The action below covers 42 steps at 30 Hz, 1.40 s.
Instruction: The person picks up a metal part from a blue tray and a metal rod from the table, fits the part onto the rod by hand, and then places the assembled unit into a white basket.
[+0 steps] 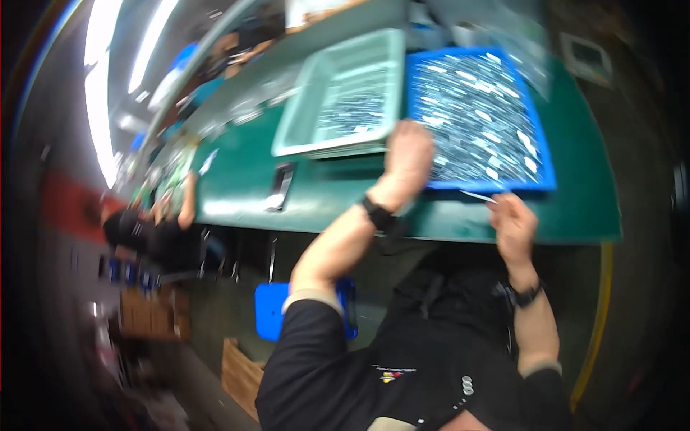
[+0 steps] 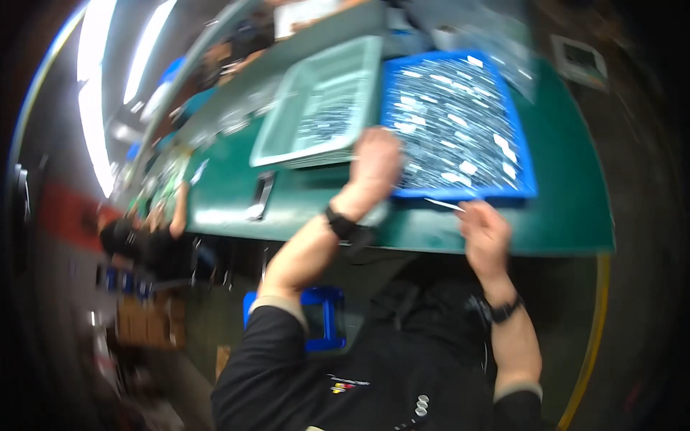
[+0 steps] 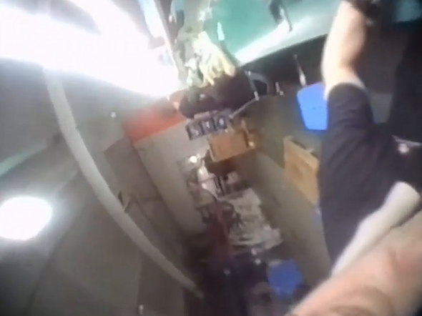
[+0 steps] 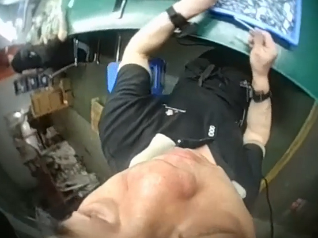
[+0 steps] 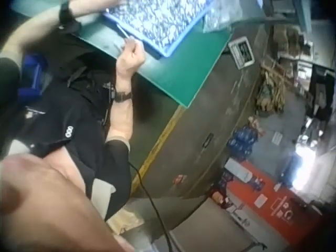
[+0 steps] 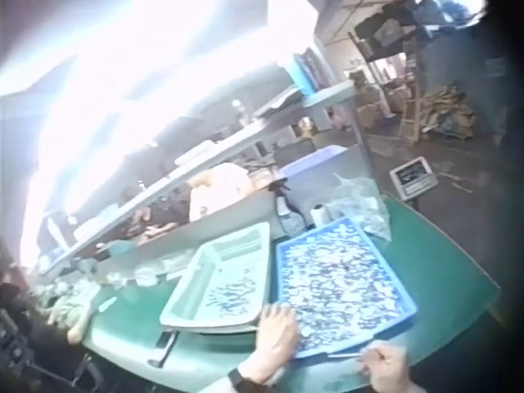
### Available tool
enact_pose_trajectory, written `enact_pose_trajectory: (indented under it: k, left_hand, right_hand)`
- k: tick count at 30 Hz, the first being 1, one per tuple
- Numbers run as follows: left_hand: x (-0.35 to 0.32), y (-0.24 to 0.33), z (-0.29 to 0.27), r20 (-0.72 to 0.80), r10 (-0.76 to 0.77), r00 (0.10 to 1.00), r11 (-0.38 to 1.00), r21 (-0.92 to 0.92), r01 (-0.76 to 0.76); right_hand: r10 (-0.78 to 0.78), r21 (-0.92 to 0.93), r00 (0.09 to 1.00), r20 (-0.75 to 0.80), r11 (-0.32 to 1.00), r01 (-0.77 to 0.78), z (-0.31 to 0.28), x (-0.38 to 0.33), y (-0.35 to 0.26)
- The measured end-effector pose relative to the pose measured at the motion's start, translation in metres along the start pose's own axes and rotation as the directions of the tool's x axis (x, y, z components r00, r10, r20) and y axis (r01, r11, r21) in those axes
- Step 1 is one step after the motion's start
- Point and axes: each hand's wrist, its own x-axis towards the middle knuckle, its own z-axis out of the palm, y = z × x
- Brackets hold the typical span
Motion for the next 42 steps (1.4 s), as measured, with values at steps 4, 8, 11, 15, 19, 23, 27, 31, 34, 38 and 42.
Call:
enact_pose_trajectory:
  k: [4,8,11,15,19,23,27,31,34,38,42]
  left_hand:
    - [-0.003,0.010,0.003,-0.108,-0.005,0.994,0.987,-0.159,-0.012]
    - [-0.016,-0.002,-0.002,-0.110,-0.093,0.990,0.947,-0.316,0.054]
    - [-0.017,-0.002,-0.003,-0.145,-0.139,0.980,0.899,-0.433,0.064]
    - [-0.023,0.013,-0.025,-0.149,-0.172,0.974,0.674,-0.739,0.006]
    - [-0.039,0.045,-0.060,-0.061,-0.258,0.964,0.327,-0.945,0.028]
    - [-0.052,0.060,-0.060,0.073,-0.234,0.969,0.094,-0.991,0.097]
    - [-0.059,0.065,-0.057,0.232,-0.238,0.943,-0.104,-0.972,0.213]
    - [-0.067,0.066,-0.053,0.329,-0.292,0.898,-0.248,-0.933,0.261]
    - [-0.072,0.070,-0.049,0.370,-0.283,0.885,-0.364,-0.895,0.258]
    - [-0.073,0.080,-0.047,0.396,-0.228,0.889,-0.467,-0.846,0.257]
    - [-0.075,0.089,-0.044,0.398,-0.165,0.902,-0.498,-0.823,0.272]
  right_hand:
    - [0.004,-0.046,0.998,-0.055,0.999,-0.007,-0.004,-0.003,0.001]
    - [-0.013,-0.026,1.000,0.020,1.000,0.013,0.000,-0.001,0.005]
    - [-0.007,-0.003,1.000,0.016,1.000,0.007,0.002,0.002,0.005]
    - [-0.039,-0.002,0.999,-0.038,0.999,0.039,0.003,0.006,0.002]
    - [-0.039,-0.017,0.998,-0.045,0.999,0.038,0.002,0.008,0.006]
    - [-0.055,-0.020,0.997,-0.051,0.998,0.054,0.003,0.007,0.005]
    - [-0.042,0.001,0.996,-0.080,0.999,0.043,0.005,0.006,0.003]
    - [-0.031,0.008,0.992,-0.119,0.999,0.032,0.005,0.005,0.003]
    - [-0.029,0.016,0.995,-0.094,0.999,0.031,0.004,0.005,0.002]
    - [-0.025,0.009,0.996,-0.090,1.000,0.026,0.004,0.005,0.002]
    - [-0.021,0.004,0.992,-0.124,1.000,0.021,0.005,0.006,0.002]
